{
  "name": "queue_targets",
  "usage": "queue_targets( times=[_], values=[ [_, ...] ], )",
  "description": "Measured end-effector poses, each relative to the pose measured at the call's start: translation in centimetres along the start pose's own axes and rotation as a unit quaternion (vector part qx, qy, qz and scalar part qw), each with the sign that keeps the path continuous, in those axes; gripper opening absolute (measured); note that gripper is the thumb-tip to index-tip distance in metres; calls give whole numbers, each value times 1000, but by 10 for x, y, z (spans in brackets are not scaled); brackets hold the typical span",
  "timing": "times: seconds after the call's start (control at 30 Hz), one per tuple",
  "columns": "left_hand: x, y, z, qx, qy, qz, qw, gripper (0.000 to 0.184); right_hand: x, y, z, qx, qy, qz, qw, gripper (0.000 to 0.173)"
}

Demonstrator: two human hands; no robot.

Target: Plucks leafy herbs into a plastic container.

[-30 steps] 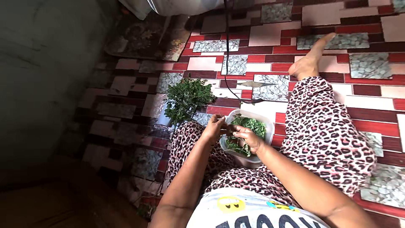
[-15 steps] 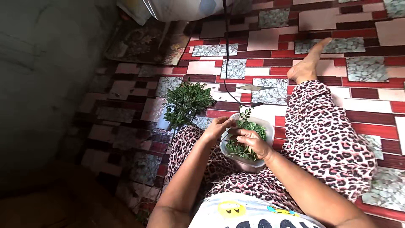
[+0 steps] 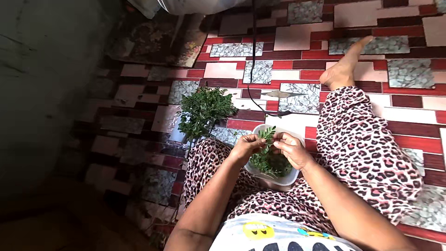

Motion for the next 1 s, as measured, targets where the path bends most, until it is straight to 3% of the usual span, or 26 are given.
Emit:
queue_targets(
  times=[0.23, 0.53, 0.8, 0.93, 1.0],
  values=[
    [4, -12, -11, -9, -46, -46, 998, 14, 3, 10, -8, 6, 32, -5, 999, 14],
    [9, -11, -12, 8, -30, -90, 995, 14, -1, 10, -8, 33, 43, 29, 998, 8],
    [11, -17, -12, -58, -51, 19, 997, 17, 3, 10, -1, 105, 0, -128, 986, 11],
    [10, -15, -12, -13, -45, -44, 998, 16, -9, 2, -1, 68, 18, 20, 997, 9],
    [11, -13, -10, 5, -55, -64, 996, 16, -23, -2, -3, 44, 33, 121, 991, 20]
  ],
)
Point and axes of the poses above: each hand's wrist, its own z-axis away from the middle knuckle, its own x-axis out of the palm, y = z × x, the point moved 6 cm from there along -z, towards the middle knuckle
